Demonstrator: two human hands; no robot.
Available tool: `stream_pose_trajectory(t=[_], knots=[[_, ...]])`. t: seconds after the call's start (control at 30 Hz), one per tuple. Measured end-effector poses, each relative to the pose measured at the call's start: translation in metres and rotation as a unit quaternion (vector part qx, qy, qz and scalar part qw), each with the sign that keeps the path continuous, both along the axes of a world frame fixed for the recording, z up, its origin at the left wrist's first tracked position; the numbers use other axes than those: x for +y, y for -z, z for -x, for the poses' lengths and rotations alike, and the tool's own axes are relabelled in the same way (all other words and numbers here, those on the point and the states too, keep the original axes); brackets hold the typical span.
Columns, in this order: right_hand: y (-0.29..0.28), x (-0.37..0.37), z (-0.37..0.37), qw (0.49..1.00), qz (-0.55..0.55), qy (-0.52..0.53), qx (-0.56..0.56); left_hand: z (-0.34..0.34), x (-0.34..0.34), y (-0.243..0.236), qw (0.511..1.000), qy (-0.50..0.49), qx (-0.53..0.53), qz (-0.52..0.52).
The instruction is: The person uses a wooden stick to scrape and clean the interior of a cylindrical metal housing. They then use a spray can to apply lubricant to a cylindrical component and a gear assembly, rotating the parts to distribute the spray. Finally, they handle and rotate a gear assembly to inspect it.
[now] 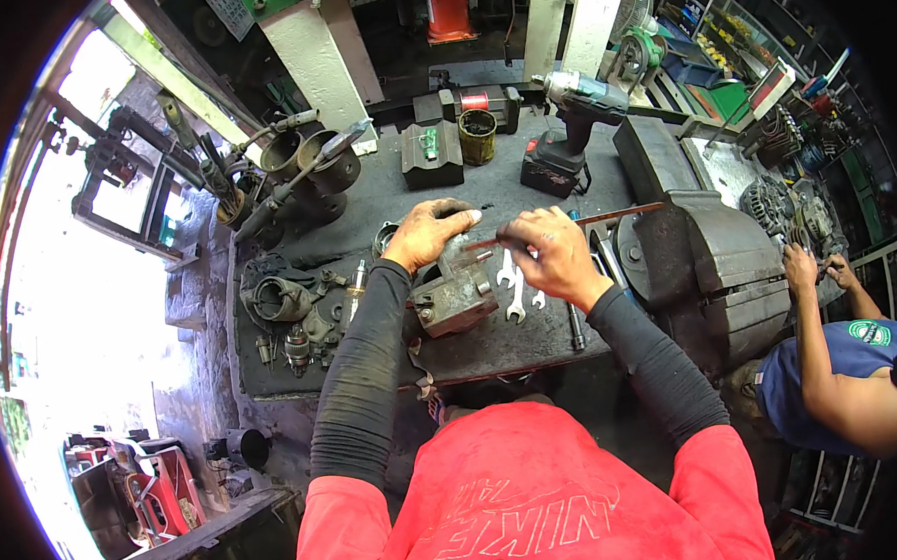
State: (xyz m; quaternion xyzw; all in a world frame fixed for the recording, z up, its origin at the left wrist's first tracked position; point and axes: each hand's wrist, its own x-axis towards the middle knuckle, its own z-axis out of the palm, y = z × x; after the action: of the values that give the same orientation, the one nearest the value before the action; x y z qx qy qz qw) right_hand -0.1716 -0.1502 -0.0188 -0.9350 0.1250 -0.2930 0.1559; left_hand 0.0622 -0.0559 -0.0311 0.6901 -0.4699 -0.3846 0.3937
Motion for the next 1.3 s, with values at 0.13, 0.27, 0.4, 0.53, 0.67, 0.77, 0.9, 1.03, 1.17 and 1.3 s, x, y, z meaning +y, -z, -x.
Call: stream_pose_trajectory(t=[0.13, 0.27, 0.4, 0.53, 0.67, 0.77, 0.9, 1.03, 1.17, 1.3], knots=[[-0.001, -0.008, 0.000, 0.997, 0.014, -0.068, 0.036, -0.001, -0.001, 0.003, 1.000, -0.005, 0.000, 0.004], [-0.006, -0.012, 0.003, 0.998, 0.018, -0.053, 0.022, -0.001, -0.001, 0.004, 1.000, 0.001, -0.005, 0.001], [-0.010, -0.013, 0.005, 0.997, 0.015, -0.066, 0.044, 0.000, 0.000, 0.000, 1.000, -0.010, -0.003, 0.003], [-0.010, -0.010, 0.007, 0.997, 0.019, -0.054, 0.046, 0.000, 0.000, -0.003, 1.000, 0.006, 0.015, 0.002], [-0.010, 0.001, 0.009, 0.999, 0.003, -0.029, 0.045, 0.001, -0.001, -0.003, 1.000, 0.000, 0.011, -0.009], [-0.015, 0.014, 0.010, 0.999, 0.027, -0.014, 0.039, 0.001, 0.000, -0.004, 1.000, 0.001, 0.001, -0.009], [-0.025, 0.021, 0.010, 0.999, 0.005, -0.017, 0.046, 0.002, 0.000, -0.005, 1.000, 0.004, 0.016, 0.002], [-0.038, 0.015, 0.013, 0.995, 0.041, 0.000, 0.091, 0.005, -0.001, -0.004, 1.000, 0.009, 0.025, 0.006], [-0.047, 0.016, 0.016, 0.982, -0.051, 0.016, 0.182, 0.005, -0.002, -0.002, 1.000, 0.006, 0.026, 0.007], [-0.049, 0.019, 0.012, 0.996, -0.010, -0.009, 0.090, 0.005, -0.004, 0.001, 0.999, 0.018, 0.037, 0.023]])
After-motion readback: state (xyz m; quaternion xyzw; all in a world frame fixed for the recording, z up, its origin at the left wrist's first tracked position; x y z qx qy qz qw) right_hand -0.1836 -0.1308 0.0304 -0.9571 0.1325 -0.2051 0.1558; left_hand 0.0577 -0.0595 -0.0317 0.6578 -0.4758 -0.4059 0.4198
